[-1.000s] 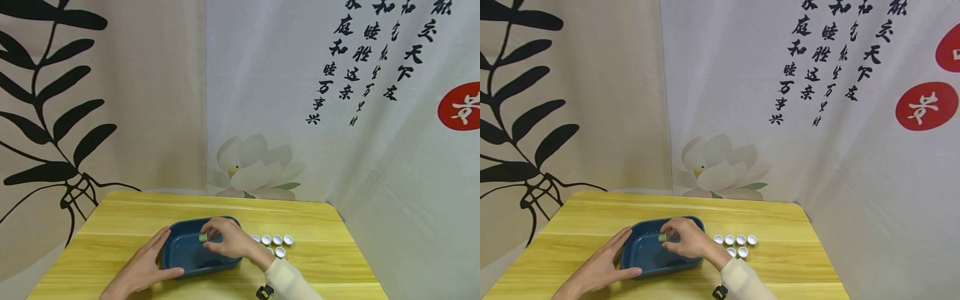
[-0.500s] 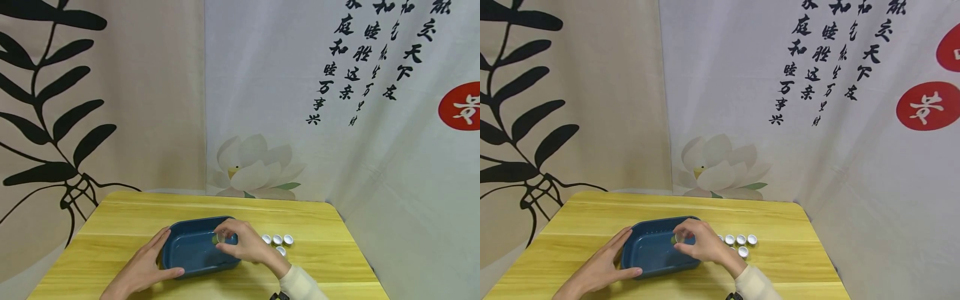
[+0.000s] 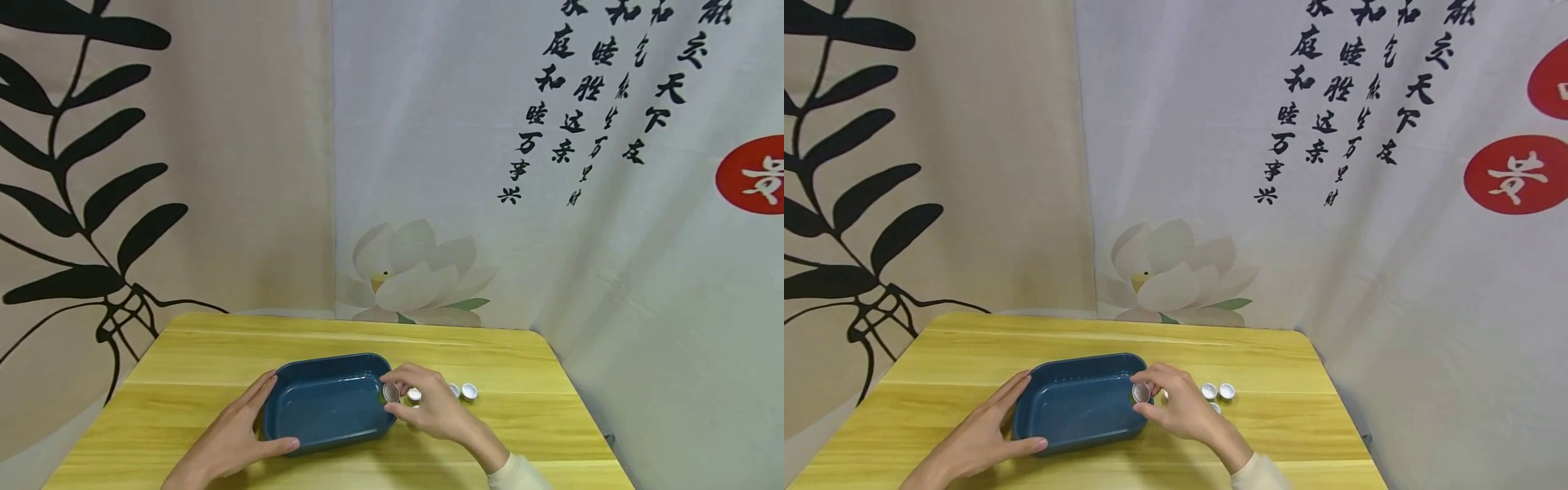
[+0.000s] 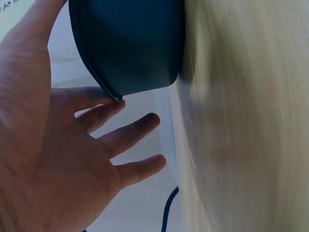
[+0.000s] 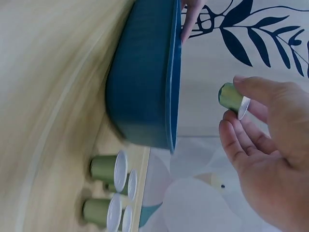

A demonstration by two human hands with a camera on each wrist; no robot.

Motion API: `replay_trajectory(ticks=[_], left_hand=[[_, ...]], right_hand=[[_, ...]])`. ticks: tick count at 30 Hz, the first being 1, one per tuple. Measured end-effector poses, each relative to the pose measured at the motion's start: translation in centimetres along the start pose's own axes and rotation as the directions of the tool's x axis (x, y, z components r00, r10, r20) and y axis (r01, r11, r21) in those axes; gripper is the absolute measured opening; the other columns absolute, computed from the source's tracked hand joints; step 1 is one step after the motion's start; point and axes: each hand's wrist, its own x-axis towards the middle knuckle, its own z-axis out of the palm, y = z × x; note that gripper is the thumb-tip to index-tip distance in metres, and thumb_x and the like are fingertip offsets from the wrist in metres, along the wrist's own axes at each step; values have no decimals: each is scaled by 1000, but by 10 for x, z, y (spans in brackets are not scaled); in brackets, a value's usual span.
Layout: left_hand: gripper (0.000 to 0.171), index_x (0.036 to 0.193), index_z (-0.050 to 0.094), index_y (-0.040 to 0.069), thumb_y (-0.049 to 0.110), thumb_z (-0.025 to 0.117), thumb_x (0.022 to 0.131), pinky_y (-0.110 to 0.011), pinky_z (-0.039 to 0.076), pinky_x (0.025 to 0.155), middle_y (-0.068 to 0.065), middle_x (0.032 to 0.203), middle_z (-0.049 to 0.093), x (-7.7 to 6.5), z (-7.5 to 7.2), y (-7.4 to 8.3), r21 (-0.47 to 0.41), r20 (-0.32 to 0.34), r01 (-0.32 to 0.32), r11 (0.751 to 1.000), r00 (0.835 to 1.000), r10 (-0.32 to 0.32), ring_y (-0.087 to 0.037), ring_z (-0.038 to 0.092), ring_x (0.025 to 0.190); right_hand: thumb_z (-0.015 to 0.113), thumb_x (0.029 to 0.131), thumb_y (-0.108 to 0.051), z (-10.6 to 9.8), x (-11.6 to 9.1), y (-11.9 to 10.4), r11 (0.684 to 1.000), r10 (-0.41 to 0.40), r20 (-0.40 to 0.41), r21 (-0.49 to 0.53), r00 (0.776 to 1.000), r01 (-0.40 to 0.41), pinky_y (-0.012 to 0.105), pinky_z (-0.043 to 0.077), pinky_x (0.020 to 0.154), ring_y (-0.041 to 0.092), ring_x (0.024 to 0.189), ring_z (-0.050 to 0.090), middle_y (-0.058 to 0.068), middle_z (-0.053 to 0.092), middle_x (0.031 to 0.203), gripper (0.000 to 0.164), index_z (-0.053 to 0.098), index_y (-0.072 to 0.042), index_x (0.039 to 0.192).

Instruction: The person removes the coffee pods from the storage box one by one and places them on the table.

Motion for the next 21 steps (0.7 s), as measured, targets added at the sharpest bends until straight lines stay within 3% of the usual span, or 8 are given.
replay_trajectory(ticks=[5,10,21], left_hand=[[132,181,21,7,74,86,88,-80,53,113,-26,188,21,1,-1,1,-3,9,11,1000,1000,-11,-63,48,156],[132,181,21,6,74,86,88,-79,54,112,-26,188,22,1,-1,2,4,3,11,1000,1000,-11,-63,50,155],[135,181,20,4,74,87,87,-79,54,113,-27,188,21,1,0,5,18,5,27,999,1000,-27,-63,49,155]], right_hand=[[94,93,-8,-11,-15,8,998,52,-41,29,998,-51,23,66,83,17,90,75,0,80,110,38,77,-10,127],[95,91,-8,-24,-28,15,995,94,-89,36,992,-91,23,65,80,24,88,75,-1,80,108,35,78,-12,122],[95,91,-11,-59,-67,32,960,278,-176,23,944,-279,24,64,80,13,88,71,-9,78,106,39,80,-21,126]])
